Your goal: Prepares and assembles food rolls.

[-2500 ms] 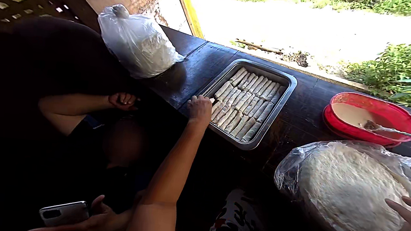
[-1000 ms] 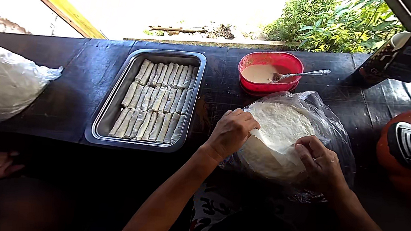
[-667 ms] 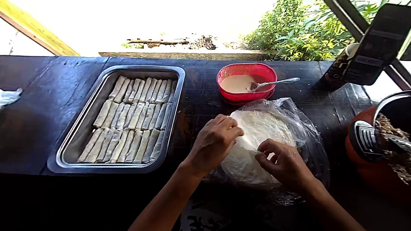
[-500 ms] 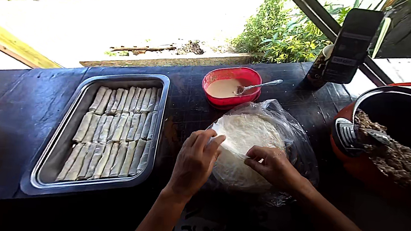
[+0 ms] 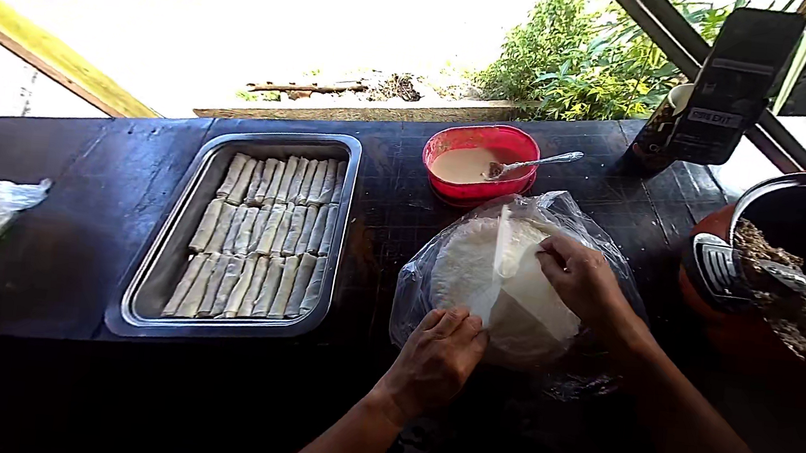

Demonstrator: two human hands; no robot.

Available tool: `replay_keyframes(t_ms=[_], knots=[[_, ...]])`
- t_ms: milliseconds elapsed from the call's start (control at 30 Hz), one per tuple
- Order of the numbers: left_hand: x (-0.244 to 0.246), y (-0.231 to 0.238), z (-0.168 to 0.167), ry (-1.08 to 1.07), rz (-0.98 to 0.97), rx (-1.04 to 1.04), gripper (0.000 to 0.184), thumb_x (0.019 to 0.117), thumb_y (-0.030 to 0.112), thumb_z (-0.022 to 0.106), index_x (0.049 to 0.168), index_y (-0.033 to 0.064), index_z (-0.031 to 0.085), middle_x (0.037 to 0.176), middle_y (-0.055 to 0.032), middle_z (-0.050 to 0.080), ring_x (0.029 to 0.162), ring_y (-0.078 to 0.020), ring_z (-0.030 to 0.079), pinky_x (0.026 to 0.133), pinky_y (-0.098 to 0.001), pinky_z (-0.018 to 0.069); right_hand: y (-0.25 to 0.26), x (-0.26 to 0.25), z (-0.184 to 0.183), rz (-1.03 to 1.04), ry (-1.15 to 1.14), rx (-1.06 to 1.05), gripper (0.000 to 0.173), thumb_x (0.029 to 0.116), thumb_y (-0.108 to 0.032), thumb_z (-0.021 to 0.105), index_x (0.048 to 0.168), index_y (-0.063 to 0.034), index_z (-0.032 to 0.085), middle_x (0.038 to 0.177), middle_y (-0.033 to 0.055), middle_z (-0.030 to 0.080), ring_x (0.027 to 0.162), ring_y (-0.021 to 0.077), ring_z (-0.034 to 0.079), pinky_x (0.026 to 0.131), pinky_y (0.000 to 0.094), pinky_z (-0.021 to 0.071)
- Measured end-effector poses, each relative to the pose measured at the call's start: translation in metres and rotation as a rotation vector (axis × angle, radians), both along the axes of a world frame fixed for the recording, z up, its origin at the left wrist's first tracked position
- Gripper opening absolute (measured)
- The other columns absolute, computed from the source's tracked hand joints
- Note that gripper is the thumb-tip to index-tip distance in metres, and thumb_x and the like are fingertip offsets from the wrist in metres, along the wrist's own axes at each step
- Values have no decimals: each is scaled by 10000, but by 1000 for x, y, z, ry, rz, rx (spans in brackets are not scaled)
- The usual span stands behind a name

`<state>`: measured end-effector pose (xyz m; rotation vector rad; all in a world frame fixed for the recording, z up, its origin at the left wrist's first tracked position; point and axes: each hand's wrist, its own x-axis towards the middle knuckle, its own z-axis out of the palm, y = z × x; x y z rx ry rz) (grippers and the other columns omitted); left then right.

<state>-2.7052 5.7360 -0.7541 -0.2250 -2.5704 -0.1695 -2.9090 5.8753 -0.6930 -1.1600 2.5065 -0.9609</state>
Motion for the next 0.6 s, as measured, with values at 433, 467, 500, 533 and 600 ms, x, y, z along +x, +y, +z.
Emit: replay_keyframes(t_ms=[433, 467, 500, 533, 600], knots=[[-46, 23, 16, -210, 140, 216, 243, 931, 2, 626, 1153, -7, 726, 1231, -256, 690, 1190, -462, 654, 952, -535, 567, -16, -4, -18, 98, -164, -53, 192, 1077, -146, 524, 1071, 11, 634, 824, 108, 637, 738, 176, 622, 719, 384, 521], [-45, 20, 16, -225, 159, 217, 272, 932, 60, 666, 1190, -7, 718, 1279, -265, 668, 1216, -466, 638, 960, -524, 564, -15, -9, -15, 66, -179, -72, 180, 1074, -128, 526, 1078, 16, 635, 846, 110, 639, 747, 171, 621, 729, 379, 526], [-45, 19, 16, -246, 175, 219, 313, 931, 100, 685, 1226, -3, 710, 1333, -270, 643, 1253, -471, 615, 976, -517, 556, -14, -15, -11, 26, -206, -85, 170, 1074, -117, 526, 1082, 17, 631, 856, 108, 634, 745, 163, 613, 727, 370, 524], [-44, 19, 16, -270, 187, 228, 347, 930, 119, 694, 1257, 2, 702, 1382, -273, 614, 1287, -480, 588, 994, -518, 547, -14, -20, -5, -13, -232, -95, 170, 1076, -111, 520, 1090, 20, 627, 854, 102, 626, 733, 151, 601, 714, 355, 520], [-45, 19, 17, -318, 209, 258, 412, 923, 139, 709, 1317, 22, 679, 1442, -274, 570, 1327, -491, 550, 1001, -523, 538, -14, -31, 7, -83, -258, -102, 182, 1085, -135, 509, 1092, 3, 627, 815, 85, 615, 671, 124, 580, 657, 328, 511]])
